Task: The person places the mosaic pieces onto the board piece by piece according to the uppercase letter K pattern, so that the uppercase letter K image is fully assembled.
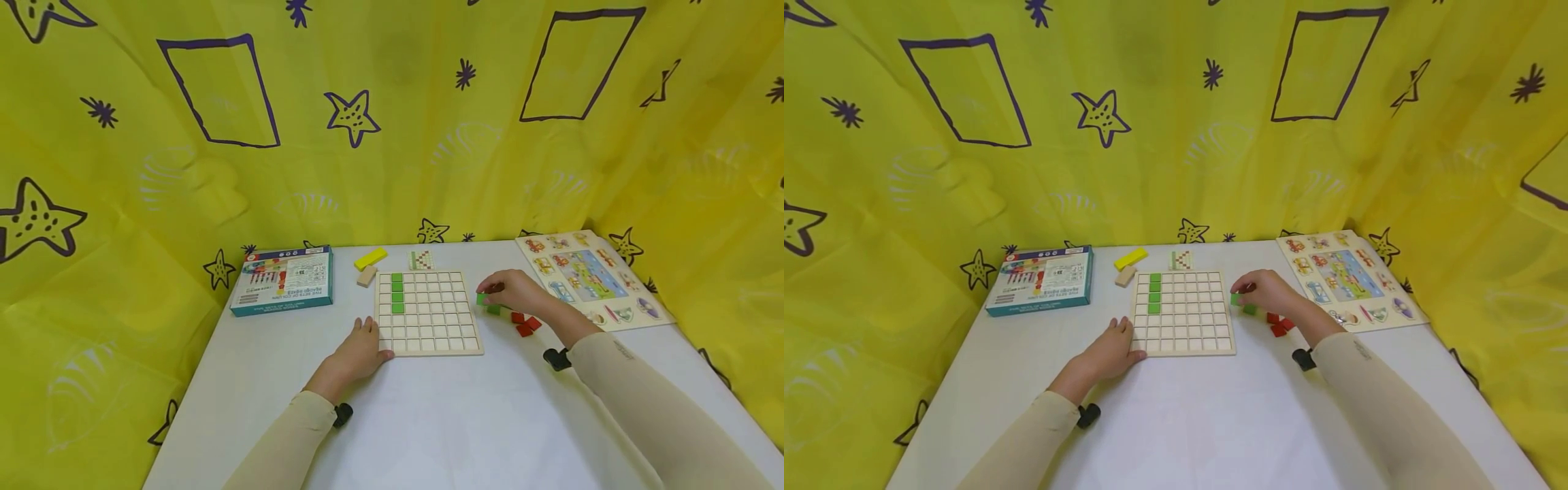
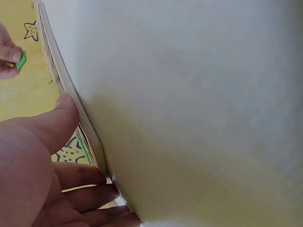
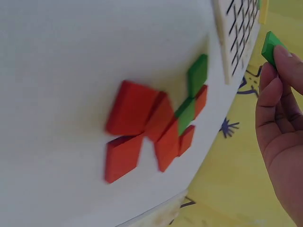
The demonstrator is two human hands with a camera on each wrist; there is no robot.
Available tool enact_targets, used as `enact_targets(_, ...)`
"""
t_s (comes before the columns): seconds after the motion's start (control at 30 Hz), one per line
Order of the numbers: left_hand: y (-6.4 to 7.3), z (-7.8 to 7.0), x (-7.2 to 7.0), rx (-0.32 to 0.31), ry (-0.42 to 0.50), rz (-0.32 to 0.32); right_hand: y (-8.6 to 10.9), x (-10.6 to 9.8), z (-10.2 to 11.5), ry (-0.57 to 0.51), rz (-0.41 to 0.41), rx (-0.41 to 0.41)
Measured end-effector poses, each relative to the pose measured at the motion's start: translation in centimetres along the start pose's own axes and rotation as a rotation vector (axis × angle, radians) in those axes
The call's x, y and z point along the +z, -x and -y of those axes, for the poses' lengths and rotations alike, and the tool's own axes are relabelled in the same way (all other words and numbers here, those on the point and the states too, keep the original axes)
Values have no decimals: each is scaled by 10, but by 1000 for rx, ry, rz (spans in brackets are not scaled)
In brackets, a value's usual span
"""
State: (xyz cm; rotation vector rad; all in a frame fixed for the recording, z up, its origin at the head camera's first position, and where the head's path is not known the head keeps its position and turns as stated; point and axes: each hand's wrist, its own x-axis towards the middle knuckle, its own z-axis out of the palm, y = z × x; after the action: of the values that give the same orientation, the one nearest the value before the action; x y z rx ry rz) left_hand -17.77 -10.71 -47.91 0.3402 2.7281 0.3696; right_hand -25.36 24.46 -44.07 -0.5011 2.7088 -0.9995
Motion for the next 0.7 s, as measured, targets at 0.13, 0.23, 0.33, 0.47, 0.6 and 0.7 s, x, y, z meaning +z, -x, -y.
enact_targets(0.13,0,1,0,2,1,1,-11,1,15,-36,11,-22)
enact_targets(0.23,-1,3,1,3,-1,3,-18,4,25,-67,17,-32)
enact_targets(0.33,-1,3,2,1,-1,4,-25,8,34,-87,25,-38)
enact_targets(0.47,0,2,0,-2,-5,3,-34,13,45,-106,40,-43)
enact_targets(0.6,1,1,-1,-5,-9,2,-43,20,53,-125,58,-52)
enact_targets(0.7,1,0,-1,0,-15,1,-48,26,58,-122,66,-72)
